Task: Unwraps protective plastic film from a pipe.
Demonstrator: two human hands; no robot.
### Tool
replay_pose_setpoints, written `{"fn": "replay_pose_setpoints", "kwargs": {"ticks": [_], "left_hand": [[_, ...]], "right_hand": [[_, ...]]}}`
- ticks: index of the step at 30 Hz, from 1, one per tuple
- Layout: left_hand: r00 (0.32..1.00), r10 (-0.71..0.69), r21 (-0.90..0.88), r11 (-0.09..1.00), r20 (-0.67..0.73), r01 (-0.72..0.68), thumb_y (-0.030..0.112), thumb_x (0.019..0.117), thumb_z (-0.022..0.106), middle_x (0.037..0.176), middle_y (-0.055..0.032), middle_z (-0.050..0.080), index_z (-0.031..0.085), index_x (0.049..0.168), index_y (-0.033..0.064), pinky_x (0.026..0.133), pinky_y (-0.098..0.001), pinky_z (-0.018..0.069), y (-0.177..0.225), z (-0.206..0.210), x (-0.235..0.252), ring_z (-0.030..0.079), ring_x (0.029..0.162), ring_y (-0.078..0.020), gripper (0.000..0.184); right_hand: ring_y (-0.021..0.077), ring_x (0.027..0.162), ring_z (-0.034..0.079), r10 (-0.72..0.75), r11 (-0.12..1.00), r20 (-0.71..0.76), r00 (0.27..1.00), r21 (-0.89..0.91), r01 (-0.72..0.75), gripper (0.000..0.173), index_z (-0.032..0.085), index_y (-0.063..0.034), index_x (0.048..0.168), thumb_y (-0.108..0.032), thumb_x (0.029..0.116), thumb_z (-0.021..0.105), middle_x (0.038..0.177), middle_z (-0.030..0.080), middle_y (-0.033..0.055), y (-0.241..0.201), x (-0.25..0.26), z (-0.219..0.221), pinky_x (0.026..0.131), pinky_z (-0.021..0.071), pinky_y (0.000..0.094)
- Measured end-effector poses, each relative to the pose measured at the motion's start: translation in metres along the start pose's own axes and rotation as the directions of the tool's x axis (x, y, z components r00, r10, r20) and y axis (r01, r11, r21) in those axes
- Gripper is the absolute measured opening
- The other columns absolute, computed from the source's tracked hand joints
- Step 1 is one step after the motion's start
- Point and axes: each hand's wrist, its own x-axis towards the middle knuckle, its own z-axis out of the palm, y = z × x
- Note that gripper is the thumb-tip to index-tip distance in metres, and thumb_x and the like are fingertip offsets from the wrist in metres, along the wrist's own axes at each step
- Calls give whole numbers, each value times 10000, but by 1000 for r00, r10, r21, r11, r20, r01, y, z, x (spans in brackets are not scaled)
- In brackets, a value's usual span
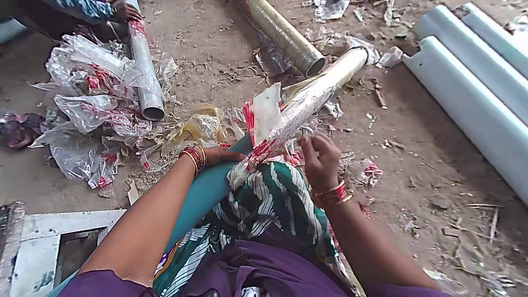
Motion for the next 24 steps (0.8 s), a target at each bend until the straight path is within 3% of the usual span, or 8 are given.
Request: {"fn": "replay_pose_setpoints", "kwargs": {"ticks": [1,3,6,8,11,15,19,24], "left_hand": [[1000,3,-1,1000,17,-3,372,1089,485,939,-67,672,585,1256,30,755,-318,578,2,2,-2,672,808,-117,393],[999,-1,-40,999,47,3,389,1090,473,897,-41,680,613,1186,53,739,-304,586,0,14,-6,681,791,-102,376],[998,5,-172,985,66,7,377,1104,422,770,18,673,626,1011,119,647,-249,584,-7,24,-9,679,694,-60,342],[995,-9,-229,973,102,32,424,1114,356,748,29,671,619,958,146,641,-246,580,-14,23,-4,678,686,-57,413],[991,13,-257,966,136,22,477,1120,223,727,54,665,599,945,182,627,-222,569,-20,22,4,672,675,-33,510],[988,1,-307,950,155,47,483,1120,206,701,56,660,590,916,194,597,-216,566,-22,20,5,667,646,-31,522],[988,-12,-330,942,156,63,472,1121,229,692,46,665,595,905,185,591,-223,573,-21,21,1,674,638,-42,512],[989,7,-255,966,146,31,462,1124,229,804,33,700,595,1068,163,687,-238,597,-21,14,4,707,745,-54,476]], "right_hand": [[257,939,692,-175,985,95,980,17,174,253,745,42,975,-140,985,569,977,717,179,-16,-15,2,854,568,410],[277,1107,679,-444,896,278,852,111,430,296,759,-34,1121,-256,987,615,1099,731,145,-42,-37,16,985,545,416],[314,1226,650,-645,757,390,657,208,620,483,713,-45,1228,-448,1047,518,1231,710,161,-59,-41,48,1063,514,435],[318,1179,669,-666,730,420,617,197,654,516,724,-43,1132,-475,1063,452,1179,717,158,-60,-34,66,1021,529,448],[295,1009,677,-707,676,444,551,193,712,514,723,-79,933,-456,1073,405,933,704,96,-61,-22,80,932,509,446],[290,773,677,-773,584,486,409,290,758,574,682,-55,749,-440,1073,404,719,644,93,-56,-5,87,730,520,430],[304,679,679,-770,601,492,406,346,721,564,632,-38,632,-352,1058,437,621,624,112,-55,-5,90,600,496,444],[294,588,653,-779,580,498,382,338,741,461,604,-45,610,-232,1015,489,569,586,110,-46,-8,71,520,486,422]]}}
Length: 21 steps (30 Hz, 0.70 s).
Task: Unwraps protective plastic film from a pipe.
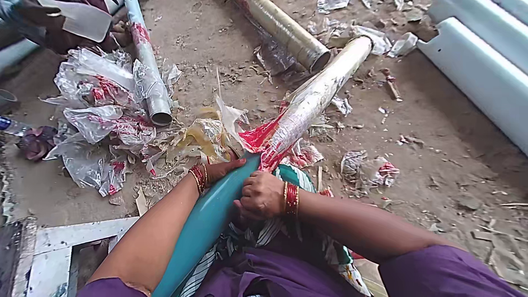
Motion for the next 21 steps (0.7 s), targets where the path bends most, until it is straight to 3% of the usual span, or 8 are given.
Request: {"fn": "replay_pose_setpoints", "kwargs": {"ticks": [5,7,10,13,15,18,19,21], "left_hand": [[1000,-7,-60,998,9,7,478,1119,243,848,11,721,607,1109,152,712,-258,606,-8,-11,5,722,786,-78,489],[996,-21,12,1000,-86,23,499,1107,295,868,-9,720,624,1117,139,712,-274,606,-9,-14,5,720,791,-95,488],[951,97,292,956,-294,-7,289,1099,498,1190,-203,659,576,1367,10,829,-463,557,15,-16,-21,667,965,-280,395],[909,325,527,837,-261,-148,38,969,632,1103,-72,689,640,1276,25,709,-277,541,9,12,-78,652,841,-107,307],[913,349,656,744,-212,-132,273,861,795,1288,-90,622,621,1330,90,893,-394,554,-4,38,-105,641,1099,-173,533],[940,229,823,562,-251,82,751,732,759,1629,-169,335,312,1609,118,1135,-522,392,-9,86,-114,413,1450,-308,1170],[942,166,853,490,-292,178,791,723,739,1683,-197,213,158,1650,83,1163,-529,364,-8,95,-109,348,1495,-349,1304],[917,154,849,458,-369,265,709,737,801,1668,-236,224,38,1652,46,1133,-543,402,-13,97,-95,416,1448,-389,1364]], "right_hand": [[257,505,577,20,999,-67,998,-40,-23,465,510,-86,561,-204,1011,482,506,502,73,-3,-11,-7,480,441,386],[244,497,579,20,1000,-88,996,-15,-21,462,523,-82,558,-199,1004,493,507,512,72,-1,-3,-8,466,441,376],[200,473,555,44,998,-169,985,62,-34,427,540,-77,542,-186,955,546,495,502,52,8,18,-16,435,392,350],[169,452,528,134,976,-280,951,203,-77,370,560,-55,542,-143,899,601,490,504,55,13,42,-32,419,372,342],[123,424,453,192,949,-299,935,300,-99,403,507,-73,516,-137,909,572,467,444,21,12,54,-41,410,319,315],[92,408,406,239,903,-252,938,412,-119,463,455,-96,492,-156,944,535,449,404,-8,6,60,-46,407,286,309],[82,411,392,252,889,-239,938,439,-127,474,429,-99,494,-157,955,522,451,391,-15,8,60,-47,417,275,305],[35,424,362,341,853,-251,906,488,-185,489,402,-110,492,-155,967,509,458,377,-44,14,56,-44,432,248,266]]}}
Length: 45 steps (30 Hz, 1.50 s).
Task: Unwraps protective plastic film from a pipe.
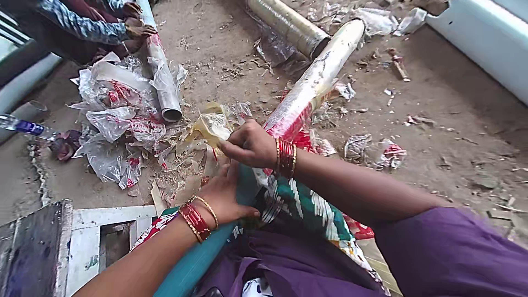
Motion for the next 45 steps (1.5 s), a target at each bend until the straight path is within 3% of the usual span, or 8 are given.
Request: {"fn": "replay_pose_setpoints", "kwargs": {"ticks": [6,8,11,14,23,30,38,45], "left_hand": [[994,63,-234,969,-94,-84,417,738,919,1570,-248,409,117,1649,63,1161,-544,373,-29,6,29,464,1416,-365,1264],[989,104,-269,955,-107,-129,385,730,922,1488,-246,498,225,1619,67,1129,-548,403,-37,6,33,520,1355,-356,1173],[984,144,-294,941,-107,-169,375,755,904,1436,-267,537,237,1611,44,1121,-533,417,-46,6,38,551,1319,-362,1135],[987,127,-375,914,-96,-154,372,695,924,1384,-233,576,285,1595,76,1086,-521,452,-51,8,41,583,1265,-326,1142],[994,96,-405,908,-49,-108,336,739,917,1393,-248,569,182,1636,158,1054,-550,476,-51,11,40,604,1238,-353,1173],[998,57,-349,935,-30,-64,423,706,911,1432,-222,557,176,1652,189,1068,-568,462,-51,2,29,592,1268,-348,1221],[976,109,-218,964,-190,-150,566,660,837,1490,-176,541,257,1642,124,979,-586,504,-60,17,1,623,1234,-350,1223],[978,95,-204,970,-186,-133,574,674,837,1491,-182,538,223,1654,147,972,-595,506,-59,20,5,629,1220,-363,1233]], "right_hand": [[328,1076,661,185,931,-349,919,-237,-278,392,737,21,1027,-303,1031,517,1068,724,189,-19,-50,6,969,493,474],[449,1376,493,252,872,-298,921,-343,-350,674,594,28,1389,-511,991,531,1469,526,279,-34,-83,31,1117,432,553],[506,1527,256,348,766,-232,908,-488,-418,986,307,73,1579,-644,945,542,1622,268,361,-31,-105,60,1227,280,565],[408,1404,519,270,728,-267,925,-573,-377,634,450,68,1510,-333,1032,559,1471,568,248,-16,-94,61,1157,402,553],[391,1161,701,290,748,-14,957,-621,-236,276,735,51,943,-169,1013,585,1145,743,224,-18,-73,25,908,577,546],[254,642,598,609,739,134,782,-454,-498,451,587,-27,663,-256,1050,552,626,558,94,-31,-38,-41,586,438,459],[71,524,505,822,564,57,567,-229,-794,470,597,-109,568,-278,997,688,541,544,-13,-25,-31,-86,526,369,317],[110,572,691,947,316,-1,321,165,-934,271,652,-27,738,-149,971,714,664,696,57,10,-32,-92,594,599,266]]}}
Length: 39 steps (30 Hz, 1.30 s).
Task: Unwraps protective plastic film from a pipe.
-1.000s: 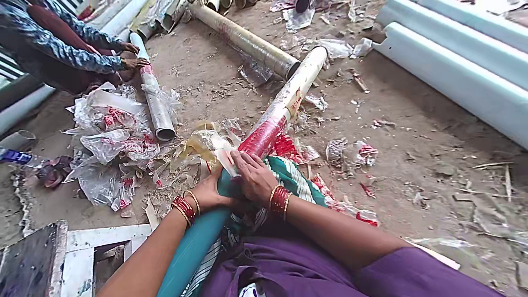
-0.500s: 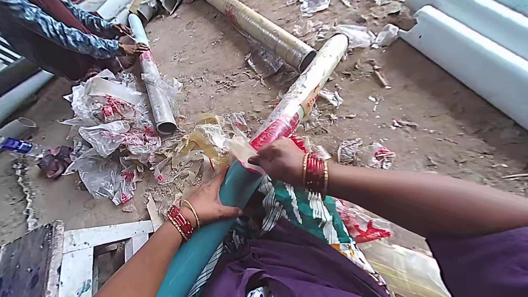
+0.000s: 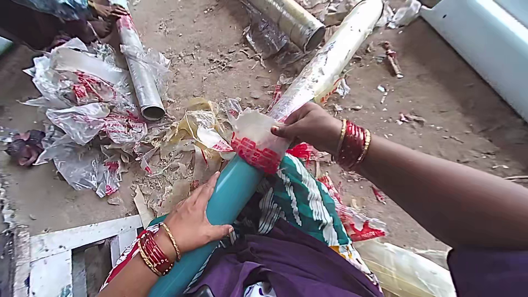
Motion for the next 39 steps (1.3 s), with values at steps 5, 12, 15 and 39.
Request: {"fn": "replay_pose_setpoints", "kwargs": {"ticks": [5,12,15,39], "left_hand": [[988,-88,-177,978,124,109,427,646,909,1433,-175,571,220,1650,195,1053,-545,477,-10,-7,19,602,1258,-310,1239],[980,-48,-411,903,191,124,337,590,892,1385,-166,587,183,1641,185,956,-455,576,-23,-4,31,670,1151,-237,1277],[990,-83,-245,963,117,110,519,650,886,1555,-220,433,98,1662,137,1100,-524,452,-17,-3,29,531,1350,-327,1339],[983,-117,-192,971,142,143,487,743,875,1433,-217,559,186,1649,174,1062,-558,476,15,1,22,599,1265,-349,1180]], "right_hand": [[101,615,624,-183,960,103,978,-193,201,367,674,-31,814,-299,1055,601,696,637,42,-9,-1,9,630,543,314],[273,940,672,-487,856,-439,755,-69,512,467,561,44,1296,-325,1016,620,1026,673,180,38,-30,120,841,560,461],[386,874,723,-575,817,-519,632,-390,424,455,591,120,1160,-313,1021,611,911,692,238,28,-10,139,764,579,522],[406,1146,668,-242,709,-236,941,-705,6,551,714,-4,1053,-455,1098,400,1146,707,230,-33,68,49,873,511,628]]}}
